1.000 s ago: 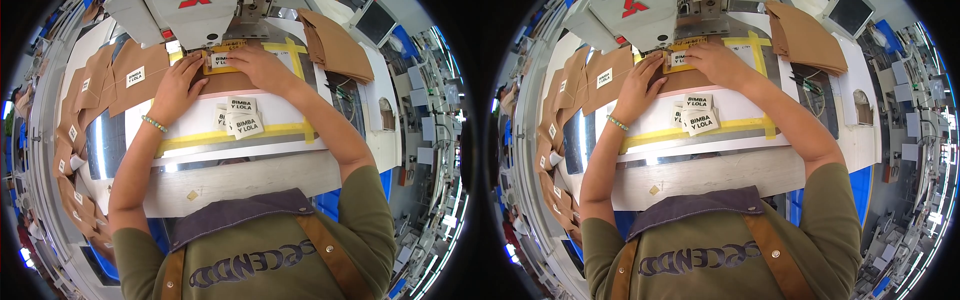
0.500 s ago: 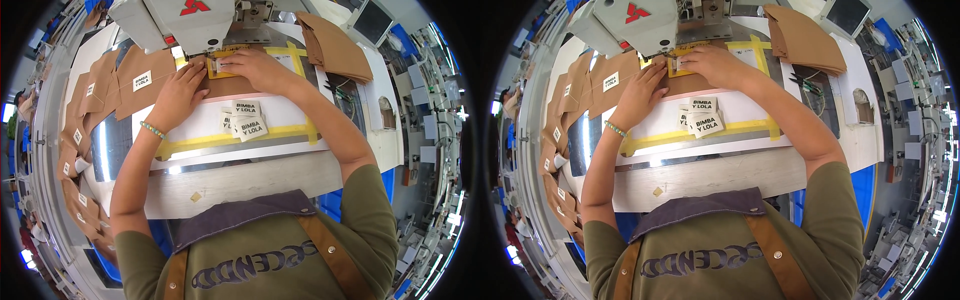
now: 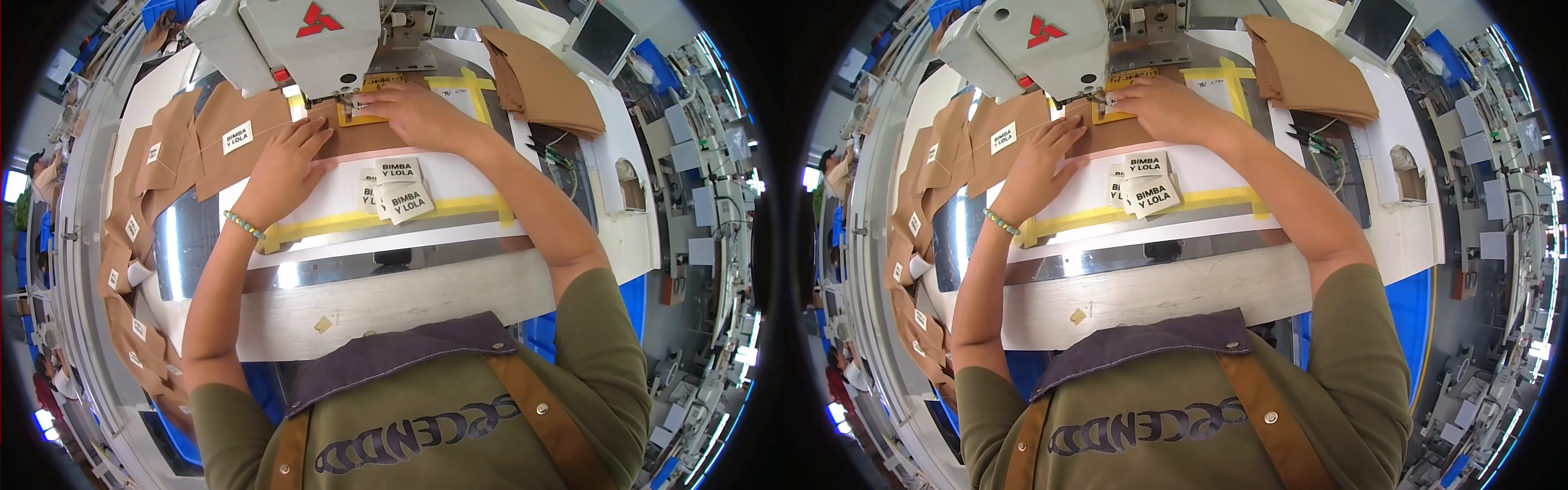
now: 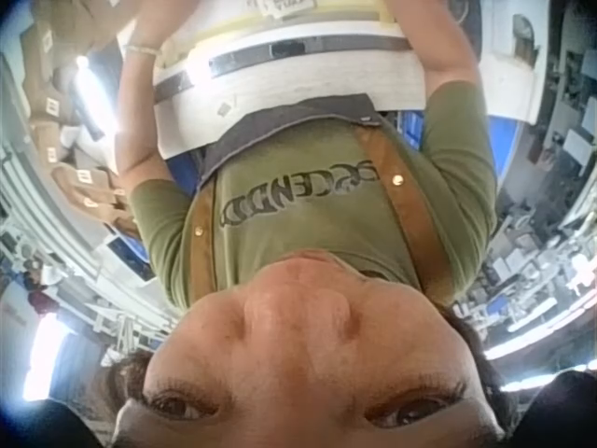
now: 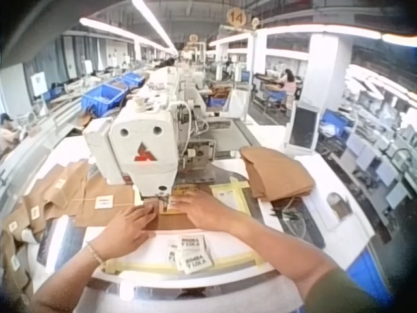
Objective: Sewing brand labels onto leather pieces using an industrial sewing machine.
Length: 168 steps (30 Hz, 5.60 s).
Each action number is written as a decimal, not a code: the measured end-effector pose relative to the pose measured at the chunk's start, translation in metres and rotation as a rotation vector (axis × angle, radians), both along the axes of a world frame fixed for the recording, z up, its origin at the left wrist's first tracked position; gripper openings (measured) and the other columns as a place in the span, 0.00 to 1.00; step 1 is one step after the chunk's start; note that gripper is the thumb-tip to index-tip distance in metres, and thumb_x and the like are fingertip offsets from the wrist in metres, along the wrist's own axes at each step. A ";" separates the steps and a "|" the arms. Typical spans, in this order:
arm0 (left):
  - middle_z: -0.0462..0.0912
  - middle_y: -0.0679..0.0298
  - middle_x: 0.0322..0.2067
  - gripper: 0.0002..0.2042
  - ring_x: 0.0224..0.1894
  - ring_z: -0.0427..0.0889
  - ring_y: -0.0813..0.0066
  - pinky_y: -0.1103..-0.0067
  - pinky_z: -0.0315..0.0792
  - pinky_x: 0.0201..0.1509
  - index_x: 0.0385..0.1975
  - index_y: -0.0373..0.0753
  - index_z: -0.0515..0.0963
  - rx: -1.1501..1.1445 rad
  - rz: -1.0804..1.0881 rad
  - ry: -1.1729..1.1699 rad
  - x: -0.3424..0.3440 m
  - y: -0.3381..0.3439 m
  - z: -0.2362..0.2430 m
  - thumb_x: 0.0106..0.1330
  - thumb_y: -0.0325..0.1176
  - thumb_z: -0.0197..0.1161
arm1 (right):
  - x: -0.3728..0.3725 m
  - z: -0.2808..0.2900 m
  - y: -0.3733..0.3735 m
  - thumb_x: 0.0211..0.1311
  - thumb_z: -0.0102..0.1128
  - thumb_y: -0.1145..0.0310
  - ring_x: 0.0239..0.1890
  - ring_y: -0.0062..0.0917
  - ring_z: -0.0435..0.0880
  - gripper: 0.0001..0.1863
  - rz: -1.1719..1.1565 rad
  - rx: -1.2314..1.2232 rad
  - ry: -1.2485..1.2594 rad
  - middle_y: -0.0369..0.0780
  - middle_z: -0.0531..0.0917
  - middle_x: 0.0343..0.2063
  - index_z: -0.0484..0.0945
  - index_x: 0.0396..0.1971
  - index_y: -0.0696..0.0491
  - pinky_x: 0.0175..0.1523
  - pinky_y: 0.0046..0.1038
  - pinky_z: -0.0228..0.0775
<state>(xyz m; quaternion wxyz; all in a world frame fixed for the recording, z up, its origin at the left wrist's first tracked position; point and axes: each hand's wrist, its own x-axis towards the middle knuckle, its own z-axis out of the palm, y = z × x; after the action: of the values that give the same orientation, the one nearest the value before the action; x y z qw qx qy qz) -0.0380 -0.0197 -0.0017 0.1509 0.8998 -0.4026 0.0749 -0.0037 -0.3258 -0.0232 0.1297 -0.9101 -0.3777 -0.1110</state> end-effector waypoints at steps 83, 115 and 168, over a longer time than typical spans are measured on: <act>0.70 0.46 0.75 0.29 0.71 0.72 0.46 0.63 0.65 0.79 0.70 0.32 0.75 -0.158 0.144 0.159 0.048 0.007 -0.018 0.73 0.38 0.71 | -0.057 0.000 -0.068 0.78 0.63 0.70 0.56 0.27 0.86 0.13 -0.358 0.717 0.315 0.38 0.89 0.55 0.88 0.54 0.56 0.63 0.32 0.80; 0.91 0.57 0.55 0.14 0.60 0.88 0.57 0.66 0.84 0.64 0.52 0.32 0.87 -0.135 -0.115 -0.230 0.016 0.004 -0.021 0.67 0.26 0.72 | -0.090 0.018 -0.034 0.58 0.72 0.71 0.40 0.33 0.91 0.13 -0.112 -0.250 -0.222 0.41 0.89 0.46 0.87 0.43 0.58 0.42 0.32 0.85; 0.88 0.59 0.62 0.17 0.63 0.87 0.55 0.66 0.80 0.68 0.57 0.36 0.87 -0.307 -0.021 0.214 -0.039 0.021 0.020 0.70 0.18 0.67 | -0.091 0.077 -0.182 0.68 0.66 0.69 0.44 0.43 0.91 0.10 -0.735 0.276 -0.126 0.44 0.93 0.44 0.90 0.43 0.58 0.54 0.37 0.82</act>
<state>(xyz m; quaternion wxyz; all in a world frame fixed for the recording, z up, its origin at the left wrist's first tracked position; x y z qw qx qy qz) -0.0774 0.0011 0.0181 0.3291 0.8648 -0.3773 0.0378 -0.0951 -0.5082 0.0534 0.1791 -0.9500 -0.0156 -0.2554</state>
